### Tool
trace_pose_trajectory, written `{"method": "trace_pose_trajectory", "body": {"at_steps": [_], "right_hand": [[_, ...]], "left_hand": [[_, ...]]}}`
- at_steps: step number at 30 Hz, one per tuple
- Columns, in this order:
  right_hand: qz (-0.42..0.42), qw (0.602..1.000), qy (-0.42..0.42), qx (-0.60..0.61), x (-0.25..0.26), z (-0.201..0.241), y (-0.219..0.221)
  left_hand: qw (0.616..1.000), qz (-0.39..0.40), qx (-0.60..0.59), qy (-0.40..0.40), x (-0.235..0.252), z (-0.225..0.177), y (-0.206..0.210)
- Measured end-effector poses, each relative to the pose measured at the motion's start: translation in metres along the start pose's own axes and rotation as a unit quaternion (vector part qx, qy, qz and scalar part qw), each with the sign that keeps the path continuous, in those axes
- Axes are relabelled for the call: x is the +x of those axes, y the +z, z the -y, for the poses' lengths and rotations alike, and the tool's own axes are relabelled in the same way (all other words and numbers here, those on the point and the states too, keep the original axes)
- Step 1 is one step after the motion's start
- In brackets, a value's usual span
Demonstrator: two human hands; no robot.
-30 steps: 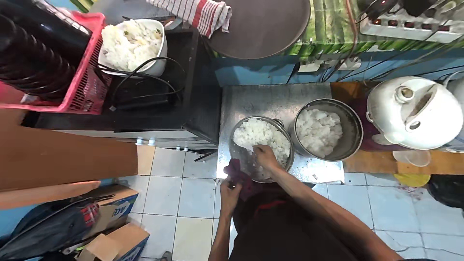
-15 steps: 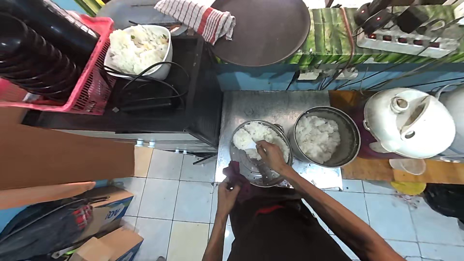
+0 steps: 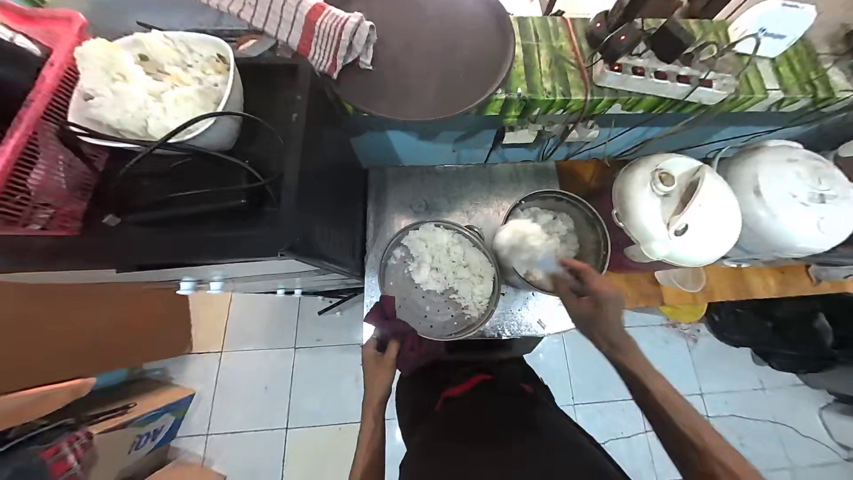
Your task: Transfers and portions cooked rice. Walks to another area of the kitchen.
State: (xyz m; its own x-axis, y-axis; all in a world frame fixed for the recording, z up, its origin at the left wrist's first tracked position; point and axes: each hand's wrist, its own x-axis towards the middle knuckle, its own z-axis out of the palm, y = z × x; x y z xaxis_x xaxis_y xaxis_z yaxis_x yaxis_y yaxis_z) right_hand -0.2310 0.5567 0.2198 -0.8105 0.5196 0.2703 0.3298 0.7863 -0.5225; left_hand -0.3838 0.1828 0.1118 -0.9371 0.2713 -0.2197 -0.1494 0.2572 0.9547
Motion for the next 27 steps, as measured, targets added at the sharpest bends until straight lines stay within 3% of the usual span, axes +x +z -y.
{"method": "trace_pose_trajectory", "body": {"at_steps": [3, 7, 11, 15, 19, 23, 27], "right_hand": [[0.046, 0.984, 0.004, -0.174, 0.006, -0.042, -0.027], [0.093, 0.962, 0.026, -0.255, 0.005, -0.067, -0.041], [0.072, 0.974, 0.028, -0.215, 0.004, -0.050, -0.050], [0.074, 0.988, 0.064, -0.117, 0.002, -0.040, -0.044], [0.059, 0.991, 0.099, -0.072, -0.004, -0.046, -0.042], [0.054, 0.988, 0.140, -0.043, -0.010, -0.054, -0.046], [0.055, 0.985, 0.161, -0.012, -0.014, -0.055, -0.047]], "left_hand": [[1.000, -0.002, -0.018, 0.001, 0.004, 0.000, -0.001], [0.998, 0.009, -0.059, -0.014, 0.008, -0.001, 0.000], [0.979, -0.001, -0.165, -0.116, 0.004, -0.003, 0.007], [0.929, 0.005, -0.277, -0.246, -0.005, 0.005, 0.009], [0.882, 0.031, -0.397, -0.252, -0.015, 0.011, 0.008], [0.866, 0.030, -0.417, -0.276, -0.014, -0.005, 0.009], [0.870, -0.065, -0.388, -0.295, -0.003, -0.044, 0.030]]}}
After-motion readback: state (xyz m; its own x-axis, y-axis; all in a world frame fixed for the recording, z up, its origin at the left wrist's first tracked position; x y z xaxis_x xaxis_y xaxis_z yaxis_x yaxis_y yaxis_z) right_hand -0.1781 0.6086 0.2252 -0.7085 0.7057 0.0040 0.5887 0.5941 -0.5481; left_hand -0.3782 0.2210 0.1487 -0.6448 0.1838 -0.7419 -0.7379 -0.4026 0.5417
